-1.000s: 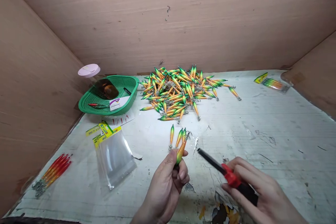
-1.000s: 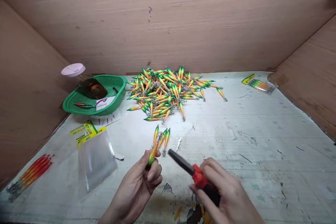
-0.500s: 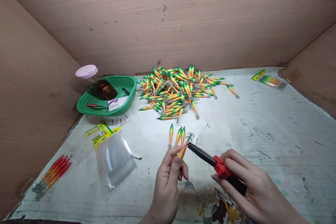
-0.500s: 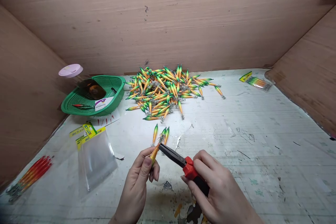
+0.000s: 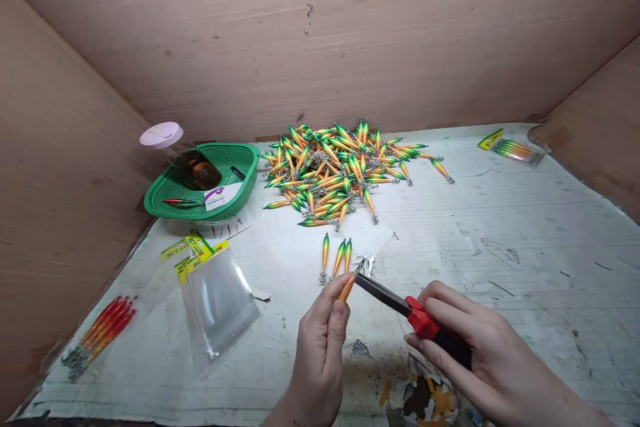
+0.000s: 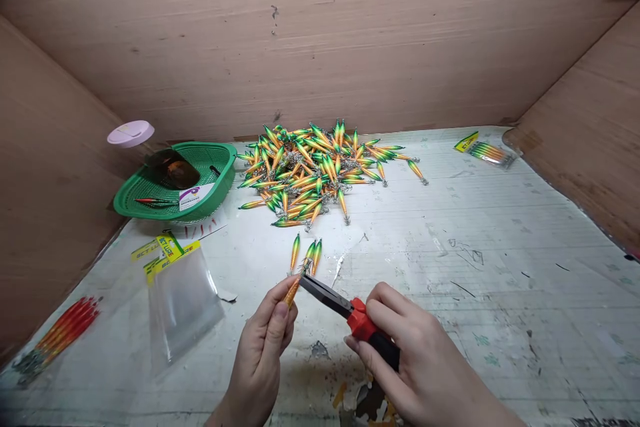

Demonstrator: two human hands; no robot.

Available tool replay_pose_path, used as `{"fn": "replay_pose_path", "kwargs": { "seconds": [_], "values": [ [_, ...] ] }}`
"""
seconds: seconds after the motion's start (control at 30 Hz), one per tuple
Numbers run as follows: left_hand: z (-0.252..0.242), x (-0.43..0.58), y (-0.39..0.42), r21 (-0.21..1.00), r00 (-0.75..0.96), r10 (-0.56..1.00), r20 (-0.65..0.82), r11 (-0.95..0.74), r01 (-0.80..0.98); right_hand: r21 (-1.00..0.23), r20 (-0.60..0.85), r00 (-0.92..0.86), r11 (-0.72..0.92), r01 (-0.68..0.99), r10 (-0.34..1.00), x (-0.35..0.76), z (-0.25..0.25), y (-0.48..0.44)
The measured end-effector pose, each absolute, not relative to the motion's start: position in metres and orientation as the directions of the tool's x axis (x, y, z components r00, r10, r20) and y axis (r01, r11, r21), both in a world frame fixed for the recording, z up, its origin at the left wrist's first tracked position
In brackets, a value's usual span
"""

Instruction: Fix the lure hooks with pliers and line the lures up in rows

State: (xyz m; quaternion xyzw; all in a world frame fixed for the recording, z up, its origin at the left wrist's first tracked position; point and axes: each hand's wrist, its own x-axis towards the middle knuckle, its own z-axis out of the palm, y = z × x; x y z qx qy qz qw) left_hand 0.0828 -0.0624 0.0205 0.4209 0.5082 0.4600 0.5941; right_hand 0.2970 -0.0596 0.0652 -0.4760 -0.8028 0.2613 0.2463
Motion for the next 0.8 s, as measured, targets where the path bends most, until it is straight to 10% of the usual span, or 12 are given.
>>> {"fn": "replay_pose_path", "kwargs": {
  "seconds": [0.8],
  "values": [
    [0.033, 0.080, -0.062, 0.723, 0.248, 0.900, -0.359, 0.436, -0.535, -0.655, 0.229, -0.521, 0.526, 0.542, 0.822, 0.301, 0.068, -0.053]
  ]
}}
